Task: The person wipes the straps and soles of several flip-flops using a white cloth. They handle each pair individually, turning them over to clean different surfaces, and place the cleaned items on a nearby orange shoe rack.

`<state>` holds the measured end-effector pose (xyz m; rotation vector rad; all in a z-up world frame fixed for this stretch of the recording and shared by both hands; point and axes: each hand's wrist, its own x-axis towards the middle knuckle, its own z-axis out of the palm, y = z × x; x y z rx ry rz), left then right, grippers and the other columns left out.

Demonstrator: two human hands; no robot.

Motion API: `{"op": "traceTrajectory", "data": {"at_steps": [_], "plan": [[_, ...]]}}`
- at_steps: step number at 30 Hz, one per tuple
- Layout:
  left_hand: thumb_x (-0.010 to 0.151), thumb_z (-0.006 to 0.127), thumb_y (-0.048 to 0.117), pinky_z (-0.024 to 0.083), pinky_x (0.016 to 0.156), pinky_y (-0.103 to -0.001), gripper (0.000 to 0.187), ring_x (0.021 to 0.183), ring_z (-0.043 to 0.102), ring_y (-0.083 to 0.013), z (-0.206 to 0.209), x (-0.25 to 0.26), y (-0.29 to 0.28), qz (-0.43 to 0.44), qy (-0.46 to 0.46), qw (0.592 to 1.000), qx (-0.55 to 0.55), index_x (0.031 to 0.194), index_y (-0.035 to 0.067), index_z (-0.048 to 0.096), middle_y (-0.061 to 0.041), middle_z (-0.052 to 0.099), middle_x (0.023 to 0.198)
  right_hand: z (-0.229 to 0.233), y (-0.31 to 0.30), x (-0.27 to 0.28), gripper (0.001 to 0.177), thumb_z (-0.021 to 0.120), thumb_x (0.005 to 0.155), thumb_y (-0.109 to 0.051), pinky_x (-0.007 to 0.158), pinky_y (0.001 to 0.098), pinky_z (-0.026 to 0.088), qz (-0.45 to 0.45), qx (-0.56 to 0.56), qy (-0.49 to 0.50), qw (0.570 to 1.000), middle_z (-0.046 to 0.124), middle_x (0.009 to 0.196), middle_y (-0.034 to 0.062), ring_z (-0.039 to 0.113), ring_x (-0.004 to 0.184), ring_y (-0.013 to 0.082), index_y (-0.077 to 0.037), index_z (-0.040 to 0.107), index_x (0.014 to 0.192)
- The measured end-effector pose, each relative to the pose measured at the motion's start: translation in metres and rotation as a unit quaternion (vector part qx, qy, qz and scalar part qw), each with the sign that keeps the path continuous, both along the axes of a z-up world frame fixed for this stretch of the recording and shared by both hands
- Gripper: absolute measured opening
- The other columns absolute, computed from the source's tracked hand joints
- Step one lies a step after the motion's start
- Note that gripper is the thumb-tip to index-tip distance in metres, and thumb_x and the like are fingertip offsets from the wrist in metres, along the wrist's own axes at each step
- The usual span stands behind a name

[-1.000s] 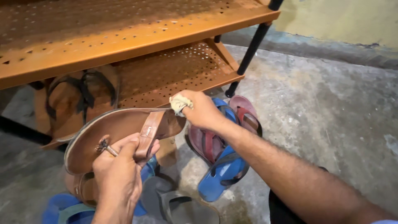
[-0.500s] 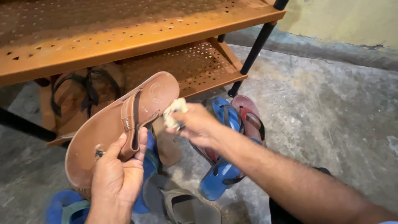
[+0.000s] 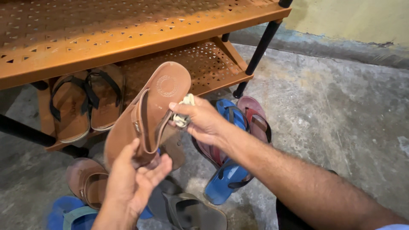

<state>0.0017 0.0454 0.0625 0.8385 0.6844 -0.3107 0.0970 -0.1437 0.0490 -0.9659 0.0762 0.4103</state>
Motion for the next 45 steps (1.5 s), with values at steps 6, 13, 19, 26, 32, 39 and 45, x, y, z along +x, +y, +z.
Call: {"op": "traceTrajectory", "data": {"at_steps": [6, 13, 19, 26, 32, 39, 45], "plan": [[0.091, 0.073, 0.030, 0.059, 0.084, -0.042, 0.040, 0.086, 0.076, -0.0294, 0.025, -0.004, -0.006, -0.126, 0.008, 0.807, 0.577, 0.121, 0.003, 0.070, -0.021, 0.080, 0.102, 0.023, -0.022, 0.012, 0.025, 0.077, 0.092, -0.009, 0.078, 0.0329, 0.053, -0.005, -0.345, -0.293, 0.892, 0.069, 0.098, 0.0062, 0.063, 0.089, 0.0166, -0.004, 0.065, 0.113], [0.081, 0.078, 0.016, 0.059, 0.076, -0.035, 0.057, 0.097, 0.071, -0.0250, 0.027, -0.007, -0.014, -0.027, -0.368, 0.699, 0.612, 0.134, 0.004, 0.062, -0.017, 0.066, 0.116, 0.033, -0.036, 0.000, 0.042, 0.067, 0.079, 0.000, 0.093, 0.0419, 0.051, 0.089, -0.520, -0.526, 0.667, 0.069, 0.112, 0.0138, 0.065, 0.109, 0.0363, -0.007, 0.064, 0.121], [0.088, 0.076, 0.017, 0.059, 0.076, -0.037, 0.027, 0.083, 0.077, -0.0250, 0.027, -0.010, -0.015, -0.129, -0.226, 0.734, 0.627, 0.113, 0.006, 0.073, -0.014, 0.077, 0.093, 0.026, -0.031, -0.003, 0.040, 0.068, 0.077, -0.002, 0.099, 0.0461, 0.047, 0.138, -0.526, -0.536, 0.645, 0.070, 0.113, 0.0128, 0.061, 0.113, 0.0374, -0.009, 0.067, 0.116], [0.094, 0.066, 0.006, 0.066, 0.062, -0.034, 0.024, 0.072, 0.074, -0.0246, -0.015, 0.003, -0.010, 0.009, -0.148, 0.954, 0.261, 0.105, -0.016, 0.065, -0.023, 0.075, 0.094, 0.030, -0.017, -0.009, 0.049, 0.072, 0.080, -0.010, 0.099, 0.0413, 0.052, -0.018, -0.492, -0.513, 0.703, 0.064, 0.119, 0.0171, 0.064, 0.114, 0.0363, -0.005, 0.062, 0.127], [0.093, 0.065, 0.004, 0.061, 0.067, -0.039, 0.024, 0.074, 0.074, -0.0279, -0.023, 0.003, -0.018, 0.007, -0.118, 0.970, 0.210, 0.110, -0.012, 0.063, -0.023, 0.075, 0.095, 0.037, 0.010, -0.039, 0.049, 0.063, 0.088, -0.005, 0.108, 0.0398, 0.051, 0.064, -0.412, -0.561, 0.716, 0.059, 0.127, 0.0162, 0.061, 0.124, 0.0321, -0.007, 0.062, 0.137], [0.092, 0.063, 0.000, 0.066, 0.076, -0.043, 0.023, 0.083, 0.076, -0.0344, -0.015, 0.002, -0.017, 0.038, -0.108, 0.984, 0.139, 0.108, -0.014, 0.057, -0.028, 0.073, 0.101, 0.020, 0.003, -0.025, 0.036, 0.071, 0.083, -0.007, 0.105, 0.0433, 0.048, 0.036, -0.464, -0.581, 0.668, 0.071, 0.113, 0.0100, 0.062, 0.117, 0.0315, -0.013, 0.070, 0.119], [0.090, 0.065, -0.003, 0.065, 0.075, -0.042, 0.022, 0.084, 0.077, -0.0363, -0.018, 0.001, -0.021, 0.037, -0.120, 0.978, 0.164, 0.107, -0.014, 0.055, -0.030, 0.072, 0.098, 0.024, -0.008, -0.014, 0.028, 0.074, 0.085, -0.013, 0.098, 0.0429, 0.049, 0.027, -0.539, -0.505, 0.674, 0.072, 0.109, 0.0147, 0.066, 0.108, 0.0337, -0.009, 0.071, 0.113]]}}
